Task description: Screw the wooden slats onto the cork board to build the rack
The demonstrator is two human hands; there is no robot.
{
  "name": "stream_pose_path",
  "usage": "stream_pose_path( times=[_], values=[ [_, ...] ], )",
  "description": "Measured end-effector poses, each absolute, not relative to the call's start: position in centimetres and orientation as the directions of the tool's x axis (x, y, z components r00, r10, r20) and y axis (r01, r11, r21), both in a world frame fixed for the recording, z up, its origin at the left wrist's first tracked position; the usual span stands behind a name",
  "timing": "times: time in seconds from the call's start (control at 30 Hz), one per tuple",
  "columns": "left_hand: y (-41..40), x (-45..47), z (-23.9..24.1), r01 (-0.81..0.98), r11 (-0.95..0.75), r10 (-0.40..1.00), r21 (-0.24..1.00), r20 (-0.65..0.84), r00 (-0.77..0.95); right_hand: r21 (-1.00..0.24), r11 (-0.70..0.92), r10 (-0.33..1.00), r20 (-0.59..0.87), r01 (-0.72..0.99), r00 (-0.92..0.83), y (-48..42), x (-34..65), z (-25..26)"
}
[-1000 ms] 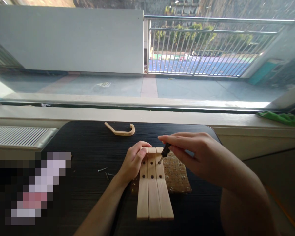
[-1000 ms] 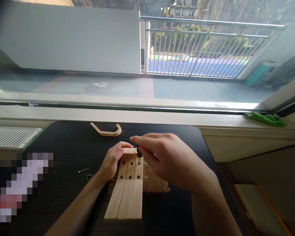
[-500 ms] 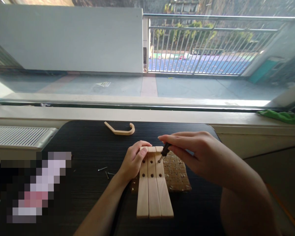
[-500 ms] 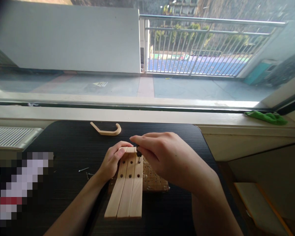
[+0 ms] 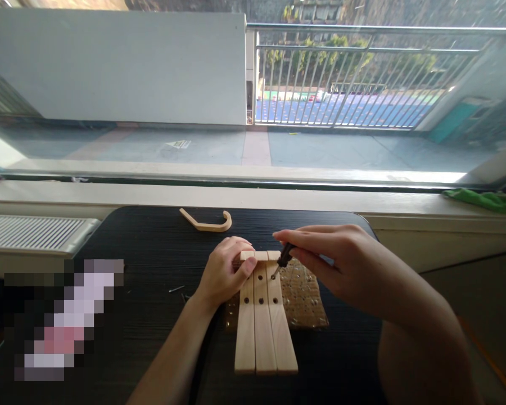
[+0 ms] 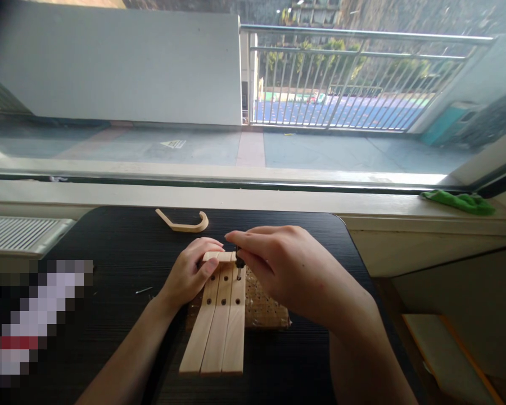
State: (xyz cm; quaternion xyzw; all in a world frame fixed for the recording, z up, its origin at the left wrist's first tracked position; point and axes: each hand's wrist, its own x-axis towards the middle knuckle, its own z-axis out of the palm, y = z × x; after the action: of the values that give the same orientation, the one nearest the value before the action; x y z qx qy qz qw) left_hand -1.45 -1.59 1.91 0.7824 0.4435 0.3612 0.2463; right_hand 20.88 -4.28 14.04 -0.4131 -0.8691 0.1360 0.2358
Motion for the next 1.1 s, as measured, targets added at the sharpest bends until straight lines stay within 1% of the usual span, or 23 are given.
stream_pose_path(
  times=[0.2,0.47,0.67,0.9,1.1],
  values=[
    [-1.0,-2.2,2.1,0.549,-0.523,0.849,0.652,0.340,0.404,-0.429,0.607,0.794,0.293,0.669,-0.532,-4.3,21.0,14.0],
    [-1.0,-2.6,2.4,0.576,-0.542,0.840,0.612,0.392,0.375,-0.434,0.617,0.786,0.311,0.656,-0.534,-4.3,21.1,14.0],
    [-1.0,-2.4,2.3,0.529,-0.533,0.843,0.660,0.365,0.394,-0.412,0.630,0.777,0.315,0.659,-0.545,-4.4,21.0,14.1],
    [-1.0,-2.5,2.1,0.522,-0.530,0.847,0.668,0.381,0.371,-0.388,0.662,0.749,0.334,0.641,-0.572,-4.4,20.8,14.0],
    [-1.0,-2.6,2.0,0.541,-0.548,0.836,0.638,0.412,0.362,-0.365,0.659,0.752,0.339,0.658,-0.565,-4.4,20.9,13.8]
  ],
)
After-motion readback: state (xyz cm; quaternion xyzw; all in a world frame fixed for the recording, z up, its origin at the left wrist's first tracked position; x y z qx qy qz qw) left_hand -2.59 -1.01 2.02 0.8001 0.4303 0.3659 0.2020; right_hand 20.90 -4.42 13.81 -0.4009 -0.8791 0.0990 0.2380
